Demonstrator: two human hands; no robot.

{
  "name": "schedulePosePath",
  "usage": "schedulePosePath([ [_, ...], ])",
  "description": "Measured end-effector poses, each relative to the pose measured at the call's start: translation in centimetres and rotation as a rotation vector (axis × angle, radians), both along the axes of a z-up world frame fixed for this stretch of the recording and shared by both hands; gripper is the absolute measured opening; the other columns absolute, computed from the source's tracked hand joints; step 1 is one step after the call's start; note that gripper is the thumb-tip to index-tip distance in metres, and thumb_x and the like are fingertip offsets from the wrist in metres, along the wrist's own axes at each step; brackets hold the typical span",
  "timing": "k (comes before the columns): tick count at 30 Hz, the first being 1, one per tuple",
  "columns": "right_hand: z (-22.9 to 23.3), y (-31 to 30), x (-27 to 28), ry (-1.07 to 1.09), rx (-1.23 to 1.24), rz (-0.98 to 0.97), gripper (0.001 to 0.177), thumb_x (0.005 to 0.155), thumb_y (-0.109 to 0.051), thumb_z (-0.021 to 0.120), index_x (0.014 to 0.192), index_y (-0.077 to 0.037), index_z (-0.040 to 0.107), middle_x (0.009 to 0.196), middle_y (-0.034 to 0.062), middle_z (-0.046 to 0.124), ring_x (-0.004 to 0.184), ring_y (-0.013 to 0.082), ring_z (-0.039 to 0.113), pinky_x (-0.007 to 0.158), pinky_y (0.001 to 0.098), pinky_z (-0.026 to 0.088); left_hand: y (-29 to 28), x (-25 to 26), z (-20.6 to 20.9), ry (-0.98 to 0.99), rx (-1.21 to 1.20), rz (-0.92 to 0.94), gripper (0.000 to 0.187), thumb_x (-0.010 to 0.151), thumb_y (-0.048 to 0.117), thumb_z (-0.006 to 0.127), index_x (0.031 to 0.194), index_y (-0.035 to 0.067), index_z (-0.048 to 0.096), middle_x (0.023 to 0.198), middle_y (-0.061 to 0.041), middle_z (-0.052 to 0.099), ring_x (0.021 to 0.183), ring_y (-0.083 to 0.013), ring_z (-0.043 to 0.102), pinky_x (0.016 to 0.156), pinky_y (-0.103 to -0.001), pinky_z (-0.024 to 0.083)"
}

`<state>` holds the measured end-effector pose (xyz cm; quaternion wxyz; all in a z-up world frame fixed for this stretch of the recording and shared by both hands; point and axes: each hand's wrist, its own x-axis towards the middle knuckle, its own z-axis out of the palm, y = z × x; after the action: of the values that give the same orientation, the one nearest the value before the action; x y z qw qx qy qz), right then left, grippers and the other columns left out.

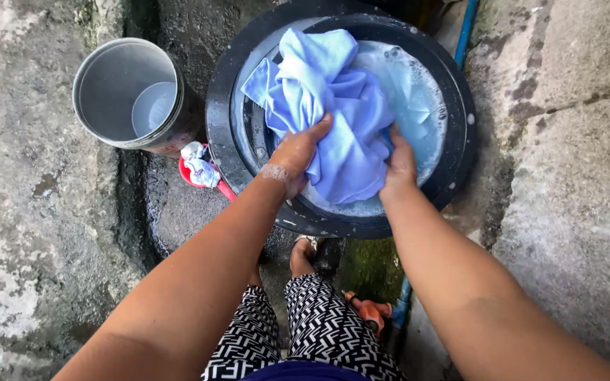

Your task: The person washes a light blue shirt by hand in a basin of soapy water, scrubbing the fabric against itself and using a blue bar of soap. They repeatedly dunk, rub, and wring the shirt to clean it.

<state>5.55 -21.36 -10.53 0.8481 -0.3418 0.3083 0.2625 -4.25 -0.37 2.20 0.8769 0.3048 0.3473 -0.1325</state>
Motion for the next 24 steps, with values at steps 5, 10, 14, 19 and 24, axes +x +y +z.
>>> schedulePosePath([
  [5,5.2,0.2,0.4,-0.332,0.272,0.012,0.037,0.107,-0.018,0.064,0.142,-0.008,0.057,0.138,0.0106,0.062,0.128,0.0290,0.061,0.108,0.0446,0.053,-0.6,0.8,0.2,0.225,0.234,-0.065,0.060,0.089,0.042,0.073,0.132,0.003,0.059,0.091,-0.009,0.068,0.070,-0.0201,0.063,0.056,-0.040,0.052],
  [10,14.4,3.5,-1.8,-0.352,0.148,0.218,0.038,0.097,-0.014,0.070,0.132,-0.008,0.057,0.129,0.0151,0.064,0.120,0.0364,0.064,0.102,0.0466,0.057,-2.8,2.2,-3.1,0.249,0.409,-0.125,0.063,0.085,0.045,0.074,0.132,0.007,0.054,0.093,-0.011,0.071,0.071,-0.0221,0.063,0.051,-0.041,0.049],
  [14,15.4,5.4,-4.1,-0.209,0.193,0.334,0.036,0.096,-0.008,0.066,0.131,-0.005,0.058,0.129,0.0174,0.065,0.119,0.0377,0.065,0.103,0.0489,0.056,-3.7,2.6,-9.2,0.172,0.644,-0.222,0.056,0.086,0.042,0.069,0.127,0.008,0.054,0.100,-0.012,0.071,0.081,-0.0219,0.069,0.057,-0.043,0.054],
  [19,16.6,6.9,-6.2,-0.316,0.023,0.354,0.041,0.092,0.004,0.067,0.130,-0.005,0.056,0.130,0.0194,0.065,0.118,0.0369,0.066,0.103,0.0486,0.054,-4.6,2.7,-13.3,0.006,1.042,-0.531,0.040,0.094,0.041,0.063,0.114,0.006,0.071,0.104,-0.014,0.076,0.085,-0.0221,0.068,0.072,-0.041,0.054],
  [24,16.6,6.3,-6.5,-0.583,-0.136,0.177,0.030,0.095,0.010,0.066,0.124,0.002,0.063,0.126,0.0198,0.068,0.112,0.0331,0.070,0.099,0.0437,0.060,-5.8,2.5,-8.8,0.254,0.503,0.076,0.068,0.087,0.040,0.080,0.131,0.001,0.048,0.118,-0.019,0.069,0.106,-0.0283,0.072,0.080,-0.043,0.061],
])
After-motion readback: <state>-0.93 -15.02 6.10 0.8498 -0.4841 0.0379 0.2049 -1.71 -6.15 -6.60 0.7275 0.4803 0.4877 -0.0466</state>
